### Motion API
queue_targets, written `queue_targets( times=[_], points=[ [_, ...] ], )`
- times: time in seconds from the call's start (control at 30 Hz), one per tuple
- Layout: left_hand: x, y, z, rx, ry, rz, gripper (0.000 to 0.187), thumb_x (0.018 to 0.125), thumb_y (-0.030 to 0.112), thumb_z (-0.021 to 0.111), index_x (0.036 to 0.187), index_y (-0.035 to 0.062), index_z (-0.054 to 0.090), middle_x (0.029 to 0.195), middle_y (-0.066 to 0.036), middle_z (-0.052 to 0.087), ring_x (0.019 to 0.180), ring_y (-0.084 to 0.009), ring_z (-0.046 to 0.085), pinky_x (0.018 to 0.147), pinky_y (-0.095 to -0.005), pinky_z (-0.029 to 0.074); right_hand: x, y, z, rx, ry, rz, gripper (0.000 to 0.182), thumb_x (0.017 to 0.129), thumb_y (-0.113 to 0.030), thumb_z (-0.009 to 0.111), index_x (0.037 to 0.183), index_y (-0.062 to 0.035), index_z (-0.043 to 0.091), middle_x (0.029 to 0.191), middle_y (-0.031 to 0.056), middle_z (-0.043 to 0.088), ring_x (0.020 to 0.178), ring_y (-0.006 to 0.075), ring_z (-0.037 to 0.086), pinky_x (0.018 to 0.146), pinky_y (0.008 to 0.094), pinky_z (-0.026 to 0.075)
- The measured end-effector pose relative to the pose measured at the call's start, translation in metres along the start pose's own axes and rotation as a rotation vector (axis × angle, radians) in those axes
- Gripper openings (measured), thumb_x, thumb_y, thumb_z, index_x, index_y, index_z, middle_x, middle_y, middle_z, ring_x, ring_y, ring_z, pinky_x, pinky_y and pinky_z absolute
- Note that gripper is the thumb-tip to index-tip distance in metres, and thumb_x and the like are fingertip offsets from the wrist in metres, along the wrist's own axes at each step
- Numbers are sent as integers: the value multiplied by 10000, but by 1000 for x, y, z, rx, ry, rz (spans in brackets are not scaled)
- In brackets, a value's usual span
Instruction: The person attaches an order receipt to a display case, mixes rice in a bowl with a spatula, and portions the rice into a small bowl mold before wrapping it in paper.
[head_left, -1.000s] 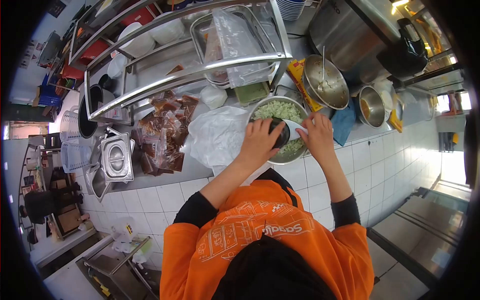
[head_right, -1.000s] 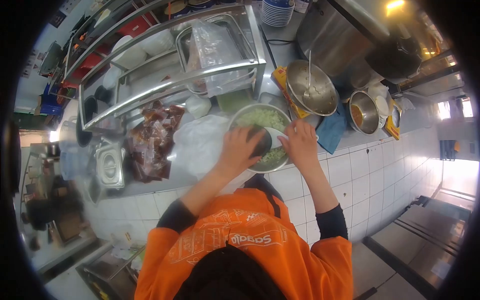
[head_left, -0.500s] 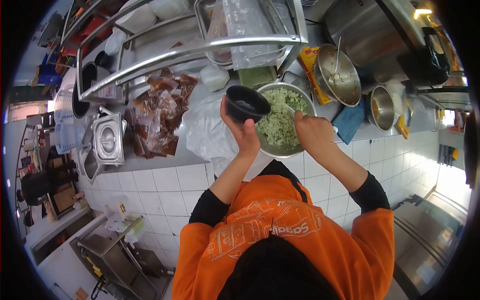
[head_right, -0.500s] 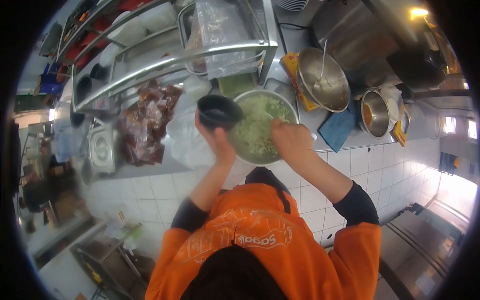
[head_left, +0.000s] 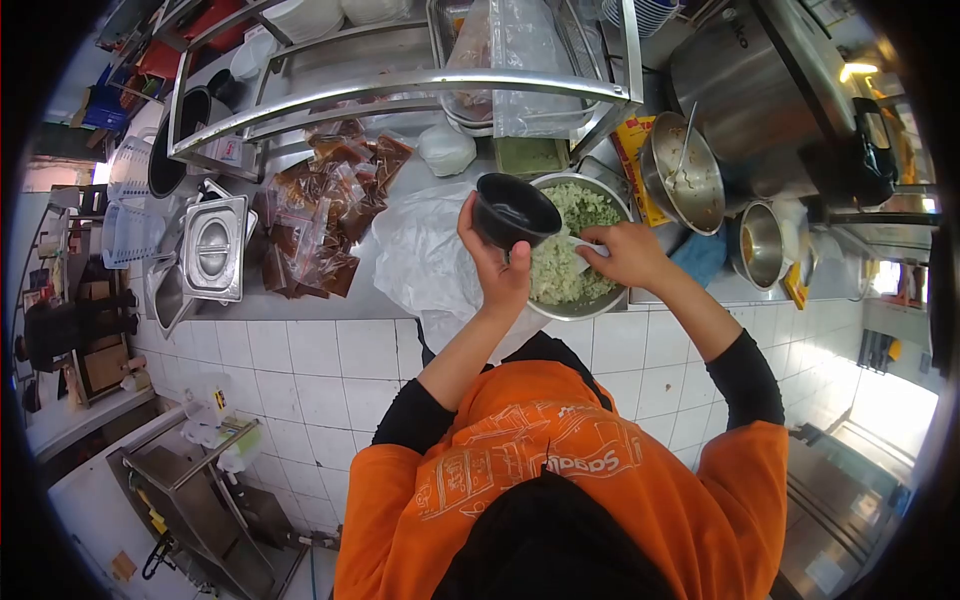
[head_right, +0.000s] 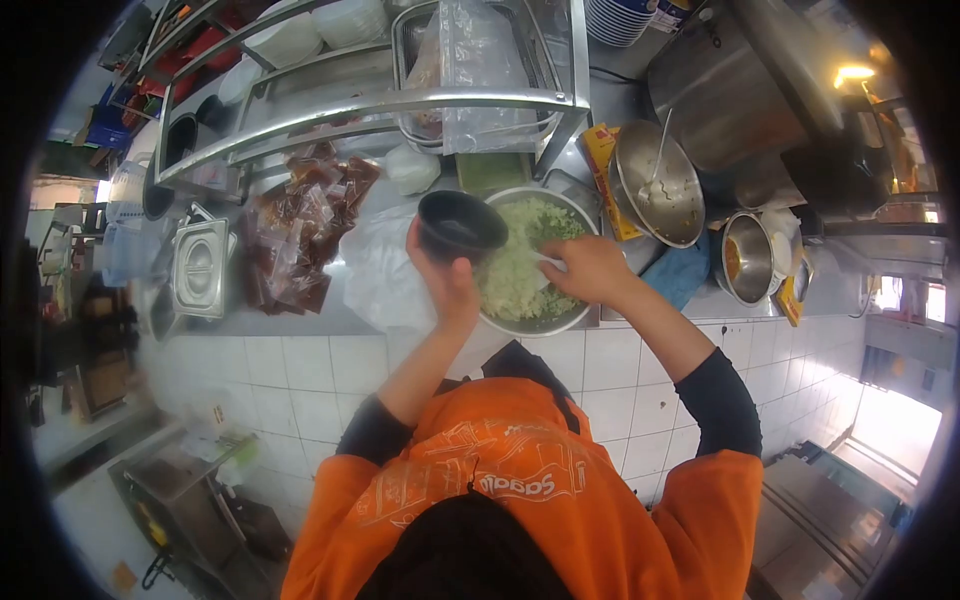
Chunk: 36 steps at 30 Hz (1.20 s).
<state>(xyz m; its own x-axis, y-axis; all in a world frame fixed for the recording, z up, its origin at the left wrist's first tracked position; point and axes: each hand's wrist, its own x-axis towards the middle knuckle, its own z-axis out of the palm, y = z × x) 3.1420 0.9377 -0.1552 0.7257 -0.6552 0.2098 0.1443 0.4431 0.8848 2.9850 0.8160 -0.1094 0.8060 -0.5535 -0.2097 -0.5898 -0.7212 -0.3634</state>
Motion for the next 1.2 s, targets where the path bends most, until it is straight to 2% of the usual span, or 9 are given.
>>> queue_targets(
  times=[0.17,0.27,0.3,0.43,0.53,0.63,0.73,0.83,1.2],
  points=[
    [10,16,-29,-28,-63,-6,1003,727,117,801,1456,69,114,1343,-134,347,1248,-253,406,1015,-382,404,-15,15,-24,70,60,-14,248,838,-351,635,913,-122,695,700,111,649,667,326,636,606,407,480],
    [14,56,-43,306,-251,-30,1005,702,122,815,1461,80,159,1344,-143,338,1233,-278,426,995,-407,429,-27,27,-36,101,133,13,241,833,-341,649,894,-112,693,696,112,644,657,323,636,600,400,475],
    [20,76,-46,764,-403,22,978,671,114,824,1453,83,238,1341,-169,328,1205,-329,455,994,-408,431,-31,30,-40,109,159,26,242,830,-339,655,891,-108,692,696,110,643,645,321,634,593,400,474],
    [15,76,-25,814,-694,-6,925,662,161,829,1423,72,311,1312,-204,375,1199,-372,455,998,-398,424,-40,15,-65,-5,183,85,224,835,-320,661,873,-99,668,679,110,638,581,298,627,550,386,474],
    [-1,57,7,654,-637,-119,928,658,192,834,1404,25,309,1305,-219,390,1211,-371,448,1001,-405,419,-48,-31,-76,-340,273,126,202,853,-297,650,883,-98,635,616,107,605,512,280,600,510,381,466],
    [-14,43,33,606,-406,-315,926,646,208,842,1376,-29,323,1295,-231,405,1203,-375,459,998,-398,419,-57,-67,-44,-775,322,42,148,776,-198,613,858,-82,572,636,1,551,552,152,578,493,302,439],
    [-10,33,35,732,-386,-216,929,634,213,850,1357,-65,336,1286,-240,423,1182,-383,479,986,-390,425,-60,-88,-36,-948,321,-46,223,742,-176,591,929,-56,566,687,-20,531,592,112,551,491,267,411],
    [-4,30,27,668,-433,-221,922,625,207,851,1371,-17,357,1284,-232,435,1175,-379,487,990,-389,424,-61,-80,-38,-801,234,-115,287,753,-131,596,1016,-18,575,739,11,575,640,154,602,514,299,444],
    [4,53,11,691,-593,-182,891,641,105,801,1395,40,330,1343,-179,367,1238,-377,431,1038,-403,394,-61,-68,-89,-321,204,-89,73,785,-114,594,814,-58,557,612,76,579,521,254,605,484,365,473]
  ],
)
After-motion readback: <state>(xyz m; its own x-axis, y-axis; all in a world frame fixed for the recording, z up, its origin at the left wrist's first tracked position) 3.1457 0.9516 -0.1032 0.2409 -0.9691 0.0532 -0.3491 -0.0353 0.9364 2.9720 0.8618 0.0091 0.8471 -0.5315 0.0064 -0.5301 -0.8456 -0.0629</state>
